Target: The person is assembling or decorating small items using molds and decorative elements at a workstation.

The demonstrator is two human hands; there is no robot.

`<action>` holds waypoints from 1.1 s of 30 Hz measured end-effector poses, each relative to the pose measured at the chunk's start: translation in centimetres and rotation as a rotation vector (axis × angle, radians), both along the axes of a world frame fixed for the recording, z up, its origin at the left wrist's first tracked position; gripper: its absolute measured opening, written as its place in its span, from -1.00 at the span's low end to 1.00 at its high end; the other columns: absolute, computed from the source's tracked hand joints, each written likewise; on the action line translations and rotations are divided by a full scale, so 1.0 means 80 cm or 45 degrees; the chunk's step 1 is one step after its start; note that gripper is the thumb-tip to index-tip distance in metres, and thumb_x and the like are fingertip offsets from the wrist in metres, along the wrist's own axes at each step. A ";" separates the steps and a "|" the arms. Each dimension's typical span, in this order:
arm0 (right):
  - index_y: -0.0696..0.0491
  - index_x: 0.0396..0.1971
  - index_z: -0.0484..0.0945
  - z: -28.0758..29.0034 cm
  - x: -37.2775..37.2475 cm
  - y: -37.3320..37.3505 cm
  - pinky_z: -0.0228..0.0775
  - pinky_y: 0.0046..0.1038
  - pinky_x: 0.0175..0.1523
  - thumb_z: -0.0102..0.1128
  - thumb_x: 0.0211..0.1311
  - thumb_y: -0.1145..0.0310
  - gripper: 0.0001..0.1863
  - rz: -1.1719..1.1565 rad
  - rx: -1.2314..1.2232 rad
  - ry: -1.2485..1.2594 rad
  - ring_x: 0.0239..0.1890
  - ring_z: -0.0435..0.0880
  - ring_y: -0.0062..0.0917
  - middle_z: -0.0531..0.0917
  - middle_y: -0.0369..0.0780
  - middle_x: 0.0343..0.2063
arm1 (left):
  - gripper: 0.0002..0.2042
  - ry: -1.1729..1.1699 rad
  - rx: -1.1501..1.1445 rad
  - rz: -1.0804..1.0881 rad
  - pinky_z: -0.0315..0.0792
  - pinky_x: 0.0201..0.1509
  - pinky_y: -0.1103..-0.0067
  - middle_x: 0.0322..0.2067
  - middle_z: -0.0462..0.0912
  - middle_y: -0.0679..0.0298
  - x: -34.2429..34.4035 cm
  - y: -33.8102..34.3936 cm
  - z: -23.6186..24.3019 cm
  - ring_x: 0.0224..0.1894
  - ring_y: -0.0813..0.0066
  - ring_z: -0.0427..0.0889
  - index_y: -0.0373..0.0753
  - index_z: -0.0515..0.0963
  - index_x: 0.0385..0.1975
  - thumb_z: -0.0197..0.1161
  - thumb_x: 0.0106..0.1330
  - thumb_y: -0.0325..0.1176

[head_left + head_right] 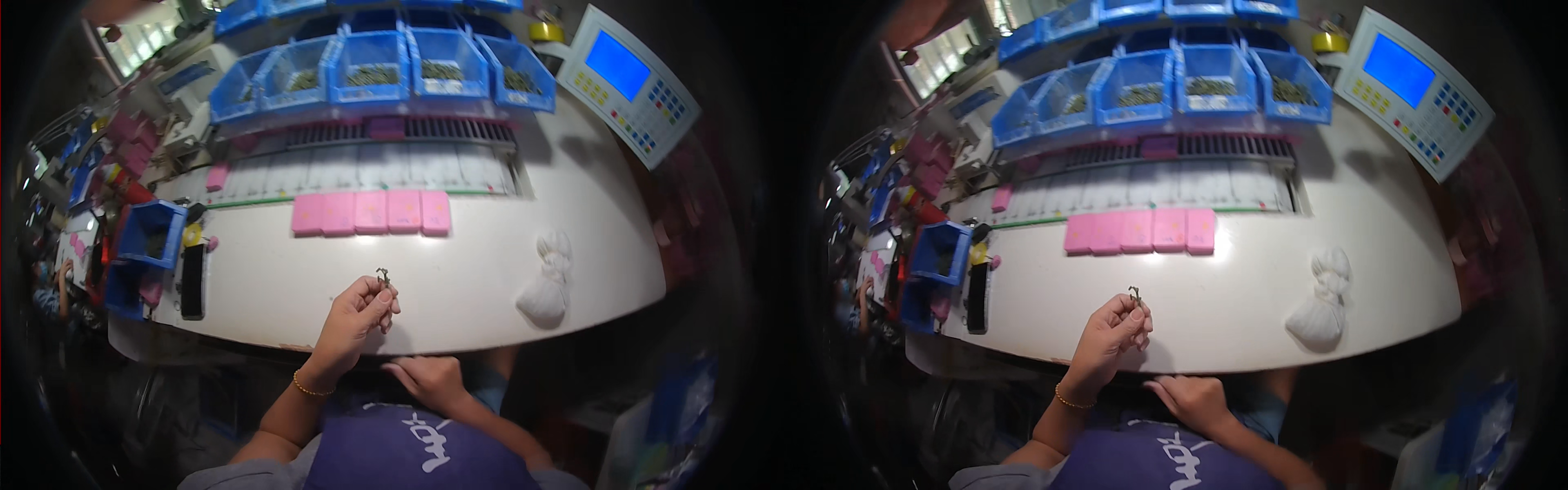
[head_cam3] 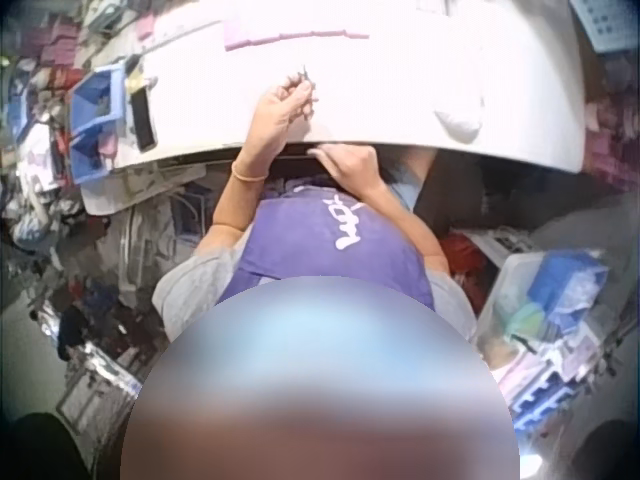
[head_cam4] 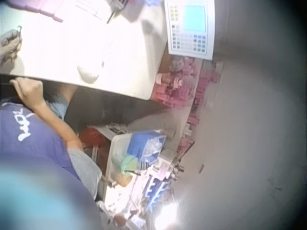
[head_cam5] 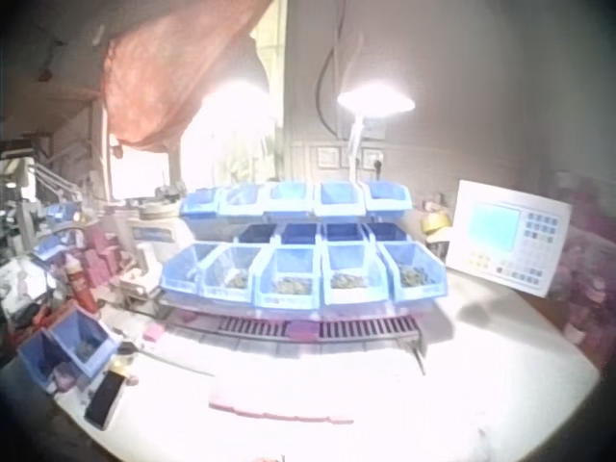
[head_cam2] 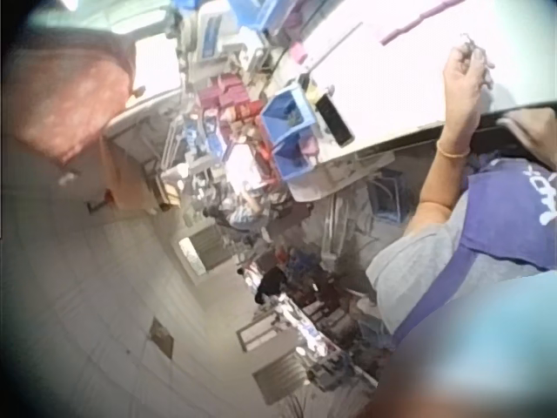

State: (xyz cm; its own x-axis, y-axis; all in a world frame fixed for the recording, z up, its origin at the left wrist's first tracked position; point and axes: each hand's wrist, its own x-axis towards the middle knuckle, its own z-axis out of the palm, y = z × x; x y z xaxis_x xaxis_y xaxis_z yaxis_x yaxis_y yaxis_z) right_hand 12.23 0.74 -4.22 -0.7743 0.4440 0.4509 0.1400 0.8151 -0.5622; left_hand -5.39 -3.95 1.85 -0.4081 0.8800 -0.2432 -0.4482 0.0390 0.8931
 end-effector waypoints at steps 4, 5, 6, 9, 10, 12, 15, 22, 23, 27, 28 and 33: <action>0.03 -0.60 0.61 0.018 0.027 0.049 0.24 -0.34 -0.58 0.39 0.11 0.42 -0.85 -0.234 0.111 0.193 -0.71 0.43 -0.38 0.47 -0.25 -0.74 | -0.82 0.549 -0.089 0.347 0.32 -0.45 0.73 -0.47 0.58 0.34 -0.087 0.001 0.002 -0.55 0.73 0.40 -0.33 0.57 -0.27 0.16 0.44 -0.33; 0.04 -0.59 0.60 0.021 0.030 0.061 0.24 -0.33 -0.55 0.37 0.13 0.42 -0.85 -0.361 0.171 0.157 -0.67 0.43 -0.36 0.47 -0.24 -0.72 | -0.81 0.686 -0.111 0.483 0.30 -0.49 0.74 -0.50 0.58 0.36 -0.121 0.007 0.010 -0.57 0.75 0.39 -0.34 0.59 -0.29 0.15 0.44 -0.33; 0.04 -0.59 0.60 0.021 0.033 0.070 0.24 -0.33 -0.55 0.37 0.13 0.42 -0.85 -0.350 0.173 0.162 -0.67 0.43 -0.36 0.47 -0.24 -0.72 | -0.81 0.798 -0.133 0.582 0.25 -0.55 0.75 -0.54 0.57 0.36 -0.157 0.013 0.022 -0.60 0.75 0.38 -0.33 0.60 -0.28 0.13 0.44 -0.33; 0.06 -0.52 0.64 0.018 0.028 0.084 0.27 -0.30 -0.46 0.31 0.20 0.41 -0.89 -0.466 0.008 0.088 -0.59 0.45 -0.37 0.51 -0.24 -0.66 | -0.80 1.223 -0.138 0.764 0.18 -0.64 0.75 -0.62 0.55 0.38 -0.284 0.045 0.063 -0.69 0.77 0.35 -0.26 0.59 -0.36 0.13 0.44 -0.30; 0.03 -0.51 0.64 0.017 0.022 0.082 0.25 -0.32 -0.49 0.33 0.17 0.40 -0.91 -0.448 0.107 0.086 -0.60 0.44 -0.38 0.49 -0.26 -0.68 | -0.78 1.361 -0.099 0.761 0.19 -0.65 0.71 -0.67 0.54 0.39 -0.336 0.056 0.072 -0.72 0.75 0.34 -0.25 0.60 -0.39 0.14 0.43 -0.26; 0.01 -0.51 0.65 0.015 0.019 0.079 0.23 -0.34 -0.51 0.35 0.13 0.39 -0.92 -0.445 0.198 0.068 -0.62 0.43 -0.39 0.47 -0.27 -0.70 | -0.68 1.598 -0.445 0.838 0.41 -0.53 0.52 -0.68 0.62 0.24 -0.392 0.087 0.109 -0.68 0.50 0.53 -0.27 0.62 -0.45 0.14 0.40 -0.14; 0.00 -0.47 0.66 0.013 0.017 0.080 0.22 -0.35 -0.52 0.35 0.12 0.39 -0.95 -0.488 0.231 0.036 -0.63 0.41 -0.40 0.46 -0.29 -0.70 | -0.61 1.508 -0.680 0.875 0.50 -0.41 0.47 -0.66 0.63 0.19 -0.442 0.091 0.122 -0.63 0.42 0.60 -0.26 0.66 -0.52 0.16 0.36 -0.05; -0.01 -0.46 0.67 0.007 0.011 0.083 0.19 -0.37 -0.54 0.33 0.10 0.42 -0.98 -0.465 0.348 0.045 -0.66 0.38 -0.42 0.43 -0.30 -0.70 | -0.61 1.715 -0.989 0.463 0.52 -0.04 0.25 -0.39 0.71 -0.07 -0.449 0.057 0.009 -0.21 -0.04 0.70 -0.28 0.69 -0.48 0.23 0.22 -0.01; 0.00 -0.45 0.67 0.006 0.013 0.086 0.19 -0.37 -0.54 0.33 0.10 0.42 -0.98 -0.460 0.375 0.028 -0.66 0.38 -0.42 0.43 -0.30 -0.70 | -0.62 1.840 -1.046 0.558 0.50 0.02 0.23 -0.27 0.69 -0.11 -0.449 0.074 -0.005 -0.11 -0.06 0.67 -0.28 0.70 -0.38 0.21 0.23 -0.03; -0.01 -0.45 0.67 0.005 0.026 0.093 0.19 -0.37 -0.54 0.32 0.08 0.40 -0.97 -0.536 0.455 -0.070 -0.66 0.38 -0.41 0.42 -0.30 -0.70 | -0.56 1.932 -1.307 0.429 0.45 0.16 0.21 0.00 0.61 -0.13 -0.522 0.164 -0.080 0.08 -0.11 0.59 -0.32 0.61 -0.02 0.14 0.28 -0.09; -0.01 -0.44 0.66 0.009 0.025 0.091 0.21 -0.35 -0.53 0.31 0.08 0.42 -0.97 -0.532 0.454 -0.129 -0.65 0.39 -0.38 0.42 -0.28 -0.69 | -0.50 2.004 -1.413 0.108 0.40 0.25 0.22 0.10 0.54 -0.12 -0.552 0.186 -0.100 0.17 -0.10 0.51 -0.33 0.50 0.14 0.08 0.35 -0.08; -0.05 -0.38 0.69 0.008 0.008 0.084 0.21 -0.40 -0.54 0.30 0.00 0.41 -0.86 -0.492 0.418 -0.079 -0.68 0.37 -0.45 0.39 -0.33 -0.70 | -0.52 2.503 -0.400 0.380 0.17 0.43 0.31 0.24 0.43 -0.08 -0.709 0.213 -0.166 0.30 -0.01 0.38 -0.29 0.47 0.17 -0.11 0.49 -0.06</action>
State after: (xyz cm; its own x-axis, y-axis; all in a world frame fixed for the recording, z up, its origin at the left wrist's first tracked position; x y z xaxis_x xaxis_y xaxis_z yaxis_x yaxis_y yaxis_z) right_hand 12.90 7.42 -3.58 -0.6111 0.5461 0.5730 0.4913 0.8292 -0.2664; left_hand -62.13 13.10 -11.43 -0.3557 0.7714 0.5276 0.9212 0.3846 0.0587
